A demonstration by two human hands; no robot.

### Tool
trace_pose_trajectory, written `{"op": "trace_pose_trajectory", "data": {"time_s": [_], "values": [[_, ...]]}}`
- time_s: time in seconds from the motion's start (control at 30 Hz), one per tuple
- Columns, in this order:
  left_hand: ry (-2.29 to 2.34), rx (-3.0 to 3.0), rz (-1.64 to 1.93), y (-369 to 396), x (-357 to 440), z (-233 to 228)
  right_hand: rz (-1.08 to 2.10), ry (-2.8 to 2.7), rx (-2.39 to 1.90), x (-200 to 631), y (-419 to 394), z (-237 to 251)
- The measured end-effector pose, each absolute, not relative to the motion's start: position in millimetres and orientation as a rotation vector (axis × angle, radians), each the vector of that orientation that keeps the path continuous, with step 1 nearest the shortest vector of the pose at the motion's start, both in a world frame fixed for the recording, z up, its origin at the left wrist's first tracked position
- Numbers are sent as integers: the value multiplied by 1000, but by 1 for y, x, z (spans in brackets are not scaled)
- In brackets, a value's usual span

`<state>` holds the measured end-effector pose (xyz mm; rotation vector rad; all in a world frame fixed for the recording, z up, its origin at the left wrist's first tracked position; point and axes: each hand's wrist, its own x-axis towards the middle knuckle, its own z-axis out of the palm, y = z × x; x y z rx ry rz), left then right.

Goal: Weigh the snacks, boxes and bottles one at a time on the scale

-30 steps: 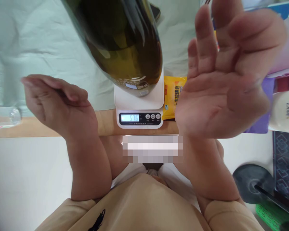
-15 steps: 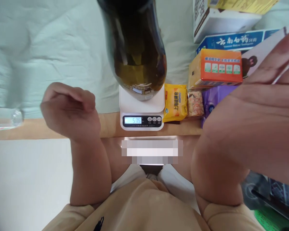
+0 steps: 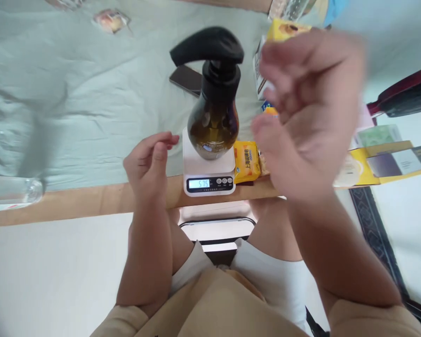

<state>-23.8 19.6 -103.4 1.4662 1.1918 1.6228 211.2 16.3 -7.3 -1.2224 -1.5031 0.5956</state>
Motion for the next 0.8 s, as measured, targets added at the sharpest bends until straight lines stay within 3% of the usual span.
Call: {"op": "trace_pose_trajectory", "data": {"time_s": [0.3,0.53,0.8], "values": [[802,1571,1450,37,8,-129,781,-1545,-1186,182,20,-72],[669,1574,1415,39,20,-129,782,-1570,-1315,190,34,-69],[657,1443,1501,35,20,-85,576,-1590,-1194,232,68,-28]]}}
